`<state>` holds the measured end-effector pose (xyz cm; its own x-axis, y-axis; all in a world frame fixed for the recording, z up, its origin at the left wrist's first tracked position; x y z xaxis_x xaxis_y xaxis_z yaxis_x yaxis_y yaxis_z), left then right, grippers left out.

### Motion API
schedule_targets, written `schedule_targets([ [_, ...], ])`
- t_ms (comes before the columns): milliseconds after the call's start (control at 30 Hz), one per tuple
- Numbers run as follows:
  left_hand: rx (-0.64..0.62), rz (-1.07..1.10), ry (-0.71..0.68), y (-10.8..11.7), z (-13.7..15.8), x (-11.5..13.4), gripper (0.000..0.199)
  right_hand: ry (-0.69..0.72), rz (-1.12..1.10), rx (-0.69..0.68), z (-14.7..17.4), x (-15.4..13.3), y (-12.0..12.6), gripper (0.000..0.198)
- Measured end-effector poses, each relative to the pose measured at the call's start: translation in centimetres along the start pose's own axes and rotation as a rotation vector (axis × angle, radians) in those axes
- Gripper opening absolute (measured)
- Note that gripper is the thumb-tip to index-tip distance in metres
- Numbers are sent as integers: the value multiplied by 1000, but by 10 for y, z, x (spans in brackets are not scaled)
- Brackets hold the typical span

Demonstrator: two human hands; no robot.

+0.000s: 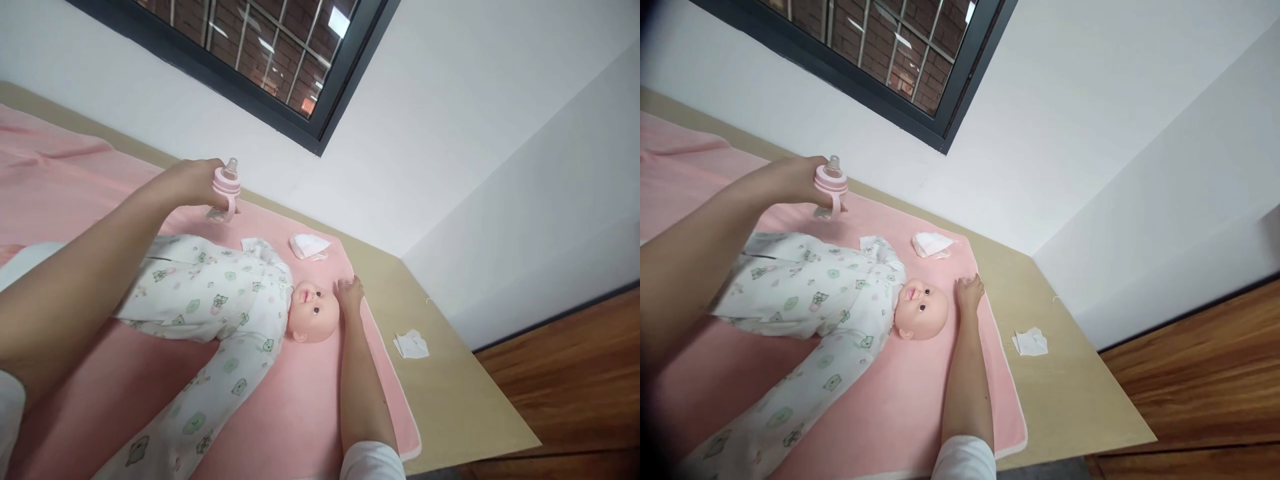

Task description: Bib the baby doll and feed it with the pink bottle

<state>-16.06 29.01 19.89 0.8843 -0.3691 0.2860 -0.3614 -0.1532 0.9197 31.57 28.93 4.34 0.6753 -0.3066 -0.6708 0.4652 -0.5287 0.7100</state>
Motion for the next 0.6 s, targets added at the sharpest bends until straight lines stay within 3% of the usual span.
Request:
schedule_targets([
  [67,2,-7,124,-7,-4,-15,52,-1,-4,-10,-2,2,-1,78],
  [233,-61,39,166,-23,-8,-32,32,-2,-15,-19,-2,5,-2,81],
  [600,-107,123,103,-45,-12,-52,49,-7,-30,-37,-1,5,-2,81],
])
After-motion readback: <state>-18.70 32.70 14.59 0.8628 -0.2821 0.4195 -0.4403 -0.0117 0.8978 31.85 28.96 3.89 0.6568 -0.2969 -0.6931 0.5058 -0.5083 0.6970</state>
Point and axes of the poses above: each hand's wrist, its own z-axis away from the middle knuckle, its own y-axis out of the back of the hand, x = y × z, the point moved 5 cm from there along -z, towards the middle knuckle, and after that the axes turned 10 degrees about -y, right-handed, at the moved point
